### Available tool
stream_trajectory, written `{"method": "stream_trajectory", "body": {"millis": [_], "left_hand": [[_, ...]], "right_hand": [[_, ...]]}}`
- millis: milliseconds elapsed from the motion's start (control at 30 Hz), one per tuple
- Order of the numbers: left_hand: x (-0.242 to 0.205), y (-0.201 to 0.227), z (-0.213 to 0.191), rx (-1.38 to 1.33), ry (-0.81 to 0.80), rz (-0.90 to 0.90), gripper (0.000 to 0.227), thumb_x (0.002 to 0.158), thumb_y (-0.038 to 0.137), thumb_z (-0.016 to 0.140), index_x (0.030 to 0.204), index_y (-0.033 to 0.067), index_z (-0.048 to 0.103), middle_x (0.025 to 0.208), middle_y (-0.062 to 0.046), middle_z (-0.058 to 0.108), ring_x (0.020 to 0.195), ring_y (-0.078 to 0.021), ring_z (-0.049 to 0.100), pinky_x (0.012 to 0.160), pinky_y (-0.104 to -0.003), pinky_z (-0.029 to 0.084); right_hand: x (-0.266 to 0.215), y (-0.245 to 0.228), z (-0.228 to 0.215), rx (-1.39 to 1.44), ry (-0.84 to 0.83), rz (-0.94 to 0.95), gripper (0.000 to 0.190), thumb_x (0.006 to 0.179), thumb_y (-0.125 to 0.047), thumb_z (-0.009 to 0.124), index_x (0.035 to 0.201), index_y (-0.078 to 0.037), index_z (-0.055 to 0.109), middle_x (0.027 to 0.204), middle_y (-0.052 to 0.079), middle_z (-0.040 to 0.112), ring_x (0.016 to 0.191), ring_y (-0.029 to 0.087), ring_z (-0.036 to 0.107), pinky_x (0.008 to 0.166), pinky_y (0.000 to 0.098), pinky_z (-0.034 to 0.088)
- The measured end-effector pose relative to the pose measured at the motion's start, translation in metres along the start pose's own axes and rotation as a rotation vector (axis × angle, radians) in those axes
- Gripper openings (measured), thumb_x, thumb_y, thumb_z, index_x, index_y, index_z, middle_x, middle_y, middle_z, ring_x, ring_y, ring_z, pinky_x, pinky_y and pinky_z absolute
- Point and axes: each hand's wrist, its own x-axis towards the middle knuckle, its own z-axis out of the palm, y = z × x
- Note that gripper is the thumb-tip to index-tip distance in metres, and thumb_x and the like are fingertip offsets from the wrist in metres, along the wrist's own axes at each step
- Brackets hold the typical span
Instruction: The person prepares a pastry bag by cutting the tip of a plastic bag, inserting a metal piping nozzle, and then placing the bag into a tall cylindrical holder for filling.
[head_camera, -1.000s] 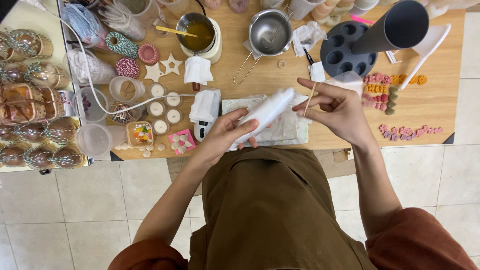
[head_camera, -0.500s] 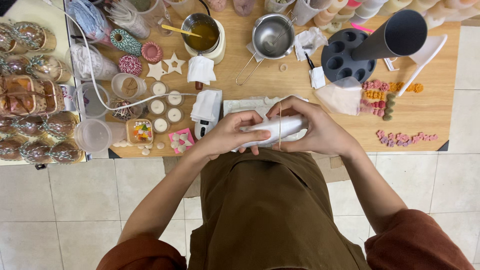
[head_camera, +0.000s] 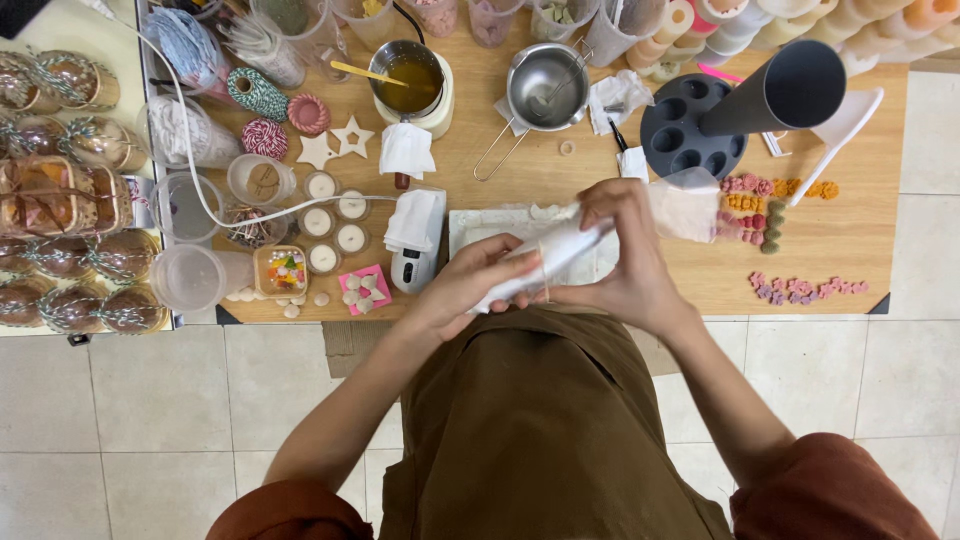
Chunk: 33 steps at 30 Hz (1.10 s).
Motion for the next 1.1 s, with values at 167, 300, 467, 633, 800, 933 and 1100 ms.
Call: {"method": "stream_trajectory", "body": {"millis": [167,300,467,633,800,933,1100], "left_hand": [[0.011,-0.005,0.001,-0.456,0.064,0.066,0.039,0.097,0.034,0.070,0.119,0.0045,0.057,0.095,-0.002,0.057,0.071,-0.0071,0.057,0.047,-0.017,0.038],[0.017,-0.007,0.001,-0.677,0.038,0.113,0.036,0.098,0.033,0.070,0.119,0.0068,0.056,0.095,-0.003,0.056,0.074,-0.0082,0.055,0.051,-0.017,0.039],[0.017,-0.004,0.000,-0.870,0.061,0.236,0.033,0.101,0.032,0.068,0.119,0.0073,0.056,0.088,-0.001,0.052,0.073,-0.0089,0.054,0.052,-0.018,0.039],[0.019,-0.007,0.029,-0.489,0.181,0.584,0.030,0.103,0.028,0.068,0.118,0.0053,0.054,0.091,-0.006,0.060,0.068,-0.0111,0.059,0.053,-0.022,0.042],[0.009,-0.005,0.049,0.088,0.330,0.891,0.031,0.103,0.020,0.071,0.121,0.0015,0.054,0.104,-0.008,0.066,0.079,-0.0108,0.066,0.063,-0.024,0.048],[0.004,0.005,0.047,0.133,0.367,0.836,0.027,0.103,0.020,0.071,0.116,0.0012,0.057,0.102,-0.007,0.068,0.077,-0.0088,0.067,0.061,-0.022,0.048],[-0.007,0.020,0.042,0.136,0.308,0.646,0.026,0.099,0.020,0.071,0.113,0.0013,0.059,0.094,-0.006,0.070,0.069,-0.0057,0.064,0.053,-0.020,0.043]], "right_hand": [[-0.015,0.000,0.017,0.271,0.161,-0.070,0.058,0.081,-0.026,0.091,0.120,-0.007,0.054,0.131,0.010,0.052,0.126,0.023,0.054,0.111,0.0407,0.045],[-0.019,0.009,0.019,0.678,-0.007,0.175,0.044,0.091,-0.041,0.073,0.113,-0.006,0.058,0.117,0.008,0.062,0.122,0.026,0.059,0.102,0.0402,0.045],[-0.020,0.026,0.011,0.826,0.030,0.024,0.024,0.112,-0.019,0.062,0.093,-0.005,0.064,0.095,0.007,0.064,0.106,0.022,0.061,0.126,0.0426,0.031],[-0.010,0.042,0.031,2.120,0.294,0.345,0.026,0.110,-0.003,0.049,0.129,-0.001,0.066,0.118,0.015,0.070,0.106,0.023,0.069,0.109,0.0325,0.045],[0.004,0.044,0.048,2.289,0.250,0.426,0.051,0.113,-0.014,0.058,0.160,0.000,0.042,0.153,0.017,0.055,0.127,0.025,0.063,0.113,0.0316,0.054],[0.002,0.024,0.038,1.485,0.248,0.246,0.081,0.101,-0.022,0.075,0.166,0.000,0.032,0.168,0.018,0.037,0.150,0.028,0.050,0.126,0.0387,0.045],[0.011,0.004,0.015,1.114,0.202,0.081,0.093,0.092,-0.012,0.084,0.165,-0.010,0.026,0.171,0.011,0.032,0.149,0.037,0.050,0.119,0.0481,0.049]]}}
